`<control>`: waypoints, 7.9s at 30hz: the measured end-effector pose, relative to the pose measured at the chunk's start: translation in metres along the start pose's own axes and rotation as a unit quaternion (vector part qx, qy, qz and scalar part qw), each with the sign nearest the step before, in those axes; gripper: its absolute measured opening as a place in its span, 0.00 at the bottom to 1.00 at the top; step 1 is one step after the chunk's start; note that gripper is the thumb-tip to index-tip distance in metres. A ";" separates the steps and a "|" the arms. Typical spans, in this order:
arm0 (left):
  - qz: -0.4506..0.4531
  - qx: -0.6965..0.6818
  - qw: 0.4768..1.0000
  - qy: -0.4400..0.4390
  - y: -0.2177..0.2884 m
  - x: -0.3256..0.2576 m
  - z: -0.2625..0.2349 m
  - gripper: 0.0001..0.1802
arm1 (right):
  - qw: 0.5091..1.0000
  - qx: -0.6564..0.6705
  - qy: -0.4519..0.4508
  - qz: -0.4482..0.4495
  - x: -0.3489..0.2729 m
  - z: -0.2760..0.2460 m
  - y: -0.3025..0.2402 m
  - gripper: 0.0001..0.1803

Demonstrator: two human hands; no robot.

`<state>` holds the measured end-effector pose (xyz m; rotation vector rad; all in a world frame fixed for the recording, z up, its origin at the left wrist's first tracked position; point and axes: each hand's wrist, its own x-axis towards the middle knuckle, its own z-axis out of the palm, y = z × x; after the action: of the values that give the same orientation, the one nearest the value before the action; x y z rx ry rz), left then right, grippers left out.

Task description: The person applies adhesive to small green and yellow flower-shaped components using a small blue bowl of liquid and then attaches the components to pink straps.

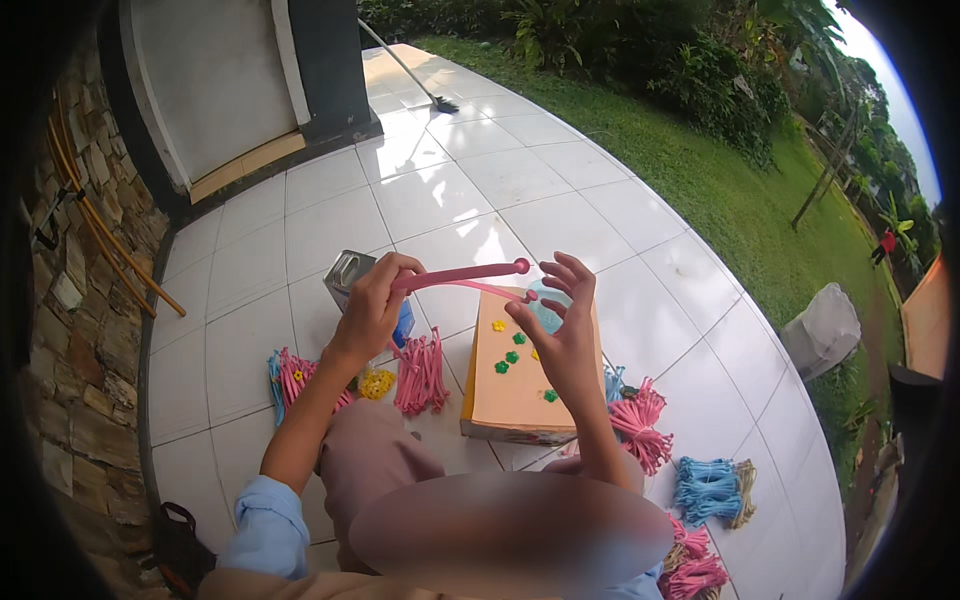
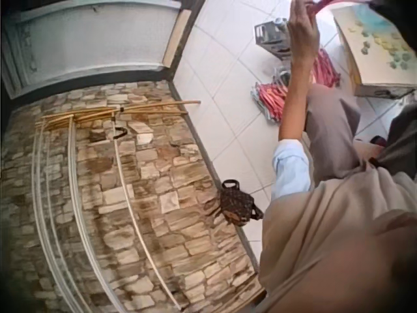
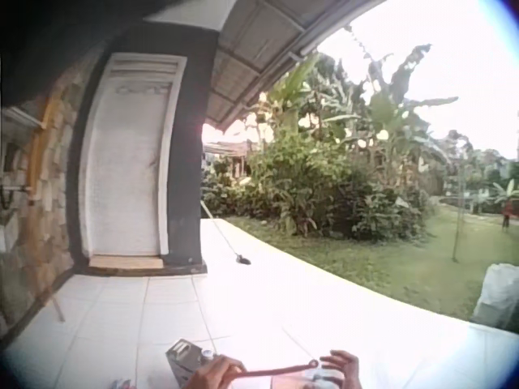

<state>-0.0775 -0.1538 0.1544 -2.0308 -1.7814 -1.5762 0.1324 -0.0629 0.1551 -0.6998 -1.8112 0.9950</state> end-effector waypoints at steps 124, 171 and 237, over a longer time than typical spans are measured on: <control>-0.234 -0.204 0.951 -0.018 0.036 -0.037 0.075 0.20 | 0.969 0.109 -0.082 0.204 -0.007 -0.007 0.010 0.22; -0.327 -0.387 0.842 -0.187 0.002 -0.039 0.049 0.11 | 0.985 -0.156 0.010 -0.068 -0.004 -0.001 0.038 0.16; -0.282 -0.343 0.894 -0.063 -0.030 -0.044 0.043 0.15 | 0.995 0.064 0.002 0.076 -0.005 -0.022 0.048 0.20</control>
<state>-0.0650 -0.1502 0.0873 -1.9539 -2.2354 -2.6094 0.1562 -0.0352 0.1172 -0.7674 -1.6938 1.1976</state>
